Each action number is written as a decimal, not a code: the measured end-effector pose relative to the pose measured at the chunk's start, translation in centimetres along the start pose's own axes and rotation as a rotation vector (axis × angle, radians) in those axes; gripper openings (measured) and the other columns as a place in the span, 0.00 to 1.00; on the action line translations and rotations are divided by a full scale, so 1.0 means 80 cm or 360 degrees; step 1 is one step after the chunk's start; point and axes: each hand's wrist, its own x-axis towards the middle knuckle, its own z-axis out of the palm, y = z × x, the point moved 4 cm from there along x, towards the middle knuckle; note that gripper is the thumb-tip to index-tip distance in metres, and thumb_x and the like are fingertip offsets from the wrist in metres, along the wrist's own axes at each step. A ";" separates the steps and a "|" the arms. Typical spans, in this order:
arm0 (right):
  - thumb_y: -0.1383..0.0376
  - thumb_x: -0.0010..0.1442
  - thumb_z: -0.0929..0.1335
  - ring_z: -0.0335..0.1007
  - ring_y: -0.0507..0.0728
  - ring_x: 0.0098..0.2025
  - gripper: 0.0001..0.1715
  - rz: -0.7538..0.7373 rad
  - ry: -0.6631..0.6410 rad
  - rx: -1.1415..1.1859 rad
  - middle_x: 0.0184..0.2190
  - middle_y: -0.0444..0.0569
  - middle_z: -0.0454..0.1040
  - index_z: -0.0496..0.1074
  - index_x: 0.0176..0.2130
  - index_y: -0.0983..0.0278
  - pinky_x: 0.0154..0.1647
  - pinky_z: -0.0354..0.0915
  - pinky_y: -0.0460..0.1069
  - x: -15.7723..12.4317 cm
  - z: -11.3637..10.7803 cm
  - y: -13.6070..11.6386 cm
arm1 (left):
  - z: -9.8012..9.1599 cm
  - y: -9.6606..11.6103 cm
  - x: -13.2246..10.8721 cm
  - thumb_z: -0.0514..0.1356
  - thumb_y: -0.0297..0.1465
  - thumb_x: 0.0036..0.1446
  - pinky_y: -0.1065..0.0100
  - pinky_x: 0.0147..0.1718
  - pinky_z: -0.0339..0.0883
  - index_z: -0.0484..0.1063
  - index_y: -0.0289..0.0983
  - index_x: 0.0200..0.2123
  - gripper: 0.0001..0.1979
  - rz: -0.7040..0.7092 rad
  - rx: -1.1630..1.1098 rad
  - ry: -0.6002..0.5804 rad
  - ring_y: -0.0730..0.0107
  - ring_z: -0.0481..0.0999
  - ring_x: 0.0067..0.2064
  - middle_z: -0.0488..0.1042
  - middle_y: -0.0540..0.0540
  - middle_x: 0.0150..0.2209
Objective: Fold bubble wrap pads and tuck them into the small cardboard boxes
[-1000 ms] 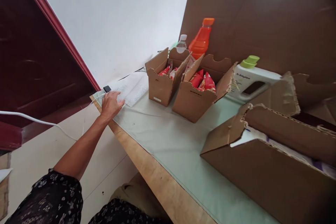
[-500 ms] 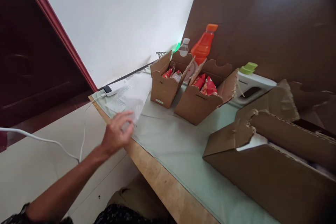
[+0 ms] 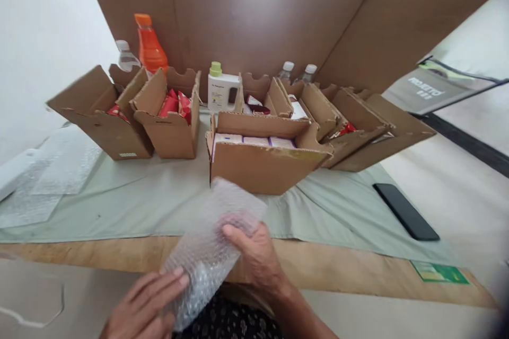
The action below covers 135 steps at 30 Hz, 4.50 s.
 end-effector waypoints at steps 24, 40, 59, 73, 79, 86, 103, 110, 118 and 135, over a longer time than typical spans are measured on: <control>0.61 0.70 0.69 0.63 0.69 0.71 0.25 -0.0875 -0.0177 -0.2229 0.68 0.59 0.70 0.71 0.63 0.67 0.66 0.68 0.65 -0.028 -0.073 0.004 | 0.113 -0.028 0.111 0.56 0.35 0.71 0.37 0.70 0.52 0.63 0.35 0.69 0.27 -0.0015 0.0563 -0.0694 0.36 0.61 0.73 0.62 0.31 0.72; 0.64 0.73 0.63 0.71 0.68 0.66 0.19 -0.0789 0.0248 -0.2460 0.64 0.57 0.75 0.75 0.59 0.64 0.58 0.72 0.63 -0.035 -0.198 -0.023 | 0.093 -0.022 0.109 0.54 0.35 0.72 0.36 0.67 0.58 0.68 0.33 0.65 0.23 -0.0126 0.0543 -0.0636 0.37 0.65 0.70 0.67 0.29 0.68; 0.60 0.75 0.62 0.62 0.66 0.71 0.27 -0.1013 -0.0098 -0.2599 0.70 0.58 0.68 0.66 0.67 0.66 0.68 0.59 0.62 -0.078 -0.119 0.021 | 0.108 -0.013 0.091 0.56 0.46 0.71 0.36 0.74 0.40 0.63 0.44 0.71 0.29 -0.0373 0.0540 -0.0765 0.44 0.55 0.76 0.59 0.40 0.75; 0.62 0.71 0.66 0.77 0.66 0.49 0.12 -0.0997 0.0625 -0.2461 0.48 0.56 0.82 0.77 0.49 0.63 0.50 0.69 0.61 -0.105 -0.199 -0.032 | 0.023 -0.051 0.079 0.55 0.40 0.71 0.32 0.65 0.62 0.76 0.31 0.56 0.21 -0.0603 0.0634 -0.0339 0.33 0.66 0.69 0.73 0.27 0.62; 0.56 0.70 0.67 0.74 0.73 0.55 0.18 -0.0854 0.0537 -0.2624 0.55 0.63 0.79 0.76 0.49 0.68 0.50 0.68 0.65 -0.055 -0.178 -0.016 | 0.060 -0.064 0.091 0.54 0.41 0.69 0.32 0.61 0.66 0.76 0.33 0.48 0.19 -0.0650 0.0632 -0.0309 0.30 0.66 0.68 0.73 0.26 0.61; 0.66 0.71 0.66 0.81 0.62 0.50 0.02 -0.1050 0.0537 -0.1988 0.51 0.55 0.82 0.70 0.44 0.58 0.48 0.74 0.57 -0.073 -0.174 -0.019 | 0.063 -0.036 0.101 0.57 0.33 0.68 0.52 0.53 0.76 0.70 0.41 0.39 0.05 -0.0743 0.0189 -0.0128 0.52 0.80 0.57 0.78 0.37 0.58; 0.56 0.70 0.69 0.85 0.61 0.45 0.41 -0.0489 0.0585 -0.1738 0.48 0.53 0.84 0.53 0.75 0.58 0.40 0.81 0.52 -0.078 -0.201 -0.021 | 0.068 -0.042 0.084 0.57 0.38 0.71 0.58 0.52 0.78 0.48 0.47 0.77 0.36 -0.1322 -0.0401 -0.0134 0.62 0.83 0.53 0.81 0.42 0.54; 0.64 0.72 0.66 0.85 0.59 0.44 0.20 -0.1034 0.0314 -0.2051 0.46 0.48 0.85 0.74 0.60 0.55 0.42 0.81 0.51 -0.075 -0.183 -0.045 | 0.071 -0.032 0.099 0.57 0.33 0.68 0.60 0.47 0.83 0.82 0.45 0.44 0.12 -0.0697 -0.0059 -0.0159 0.56 0.86 0.50 0.86 0.48 0.42; 0.73 0.63 0.74 0.83 0.61 0.46 0.38 -0.1791 0.0916 -0.2112 0.51 0.46 0.83 0.70 0.68 0.50 0.54 0.76 0.57 -0.123 -0.156 -0.157 | -0.023 0.034 0.200 0.60 0.24 0.64 0.55 0.56 0.79 0.68 0.54 0.67 0.31 -0.0109 0.0403 0.0457 0.56 0.80 0.58 0.78 0.52 0.60; 0.40 0.74 0.54 0.66 0.54 0.26 0.41 -0.0733 -0.0473 -0.2530 0.22 0.46 0.70 0.69 0.24 0.61 0.33 0.63 0.52 0.074 -0.130 -0.289 | -0.019 -0.081 0.398 0.46 0.46 0.68 0.53 0.45 0.67 0.63 0.39 0.18 0.28 -0.0551 0.0811 -0.0827 0.56 0.74 0.31 0.65 0.46 0.20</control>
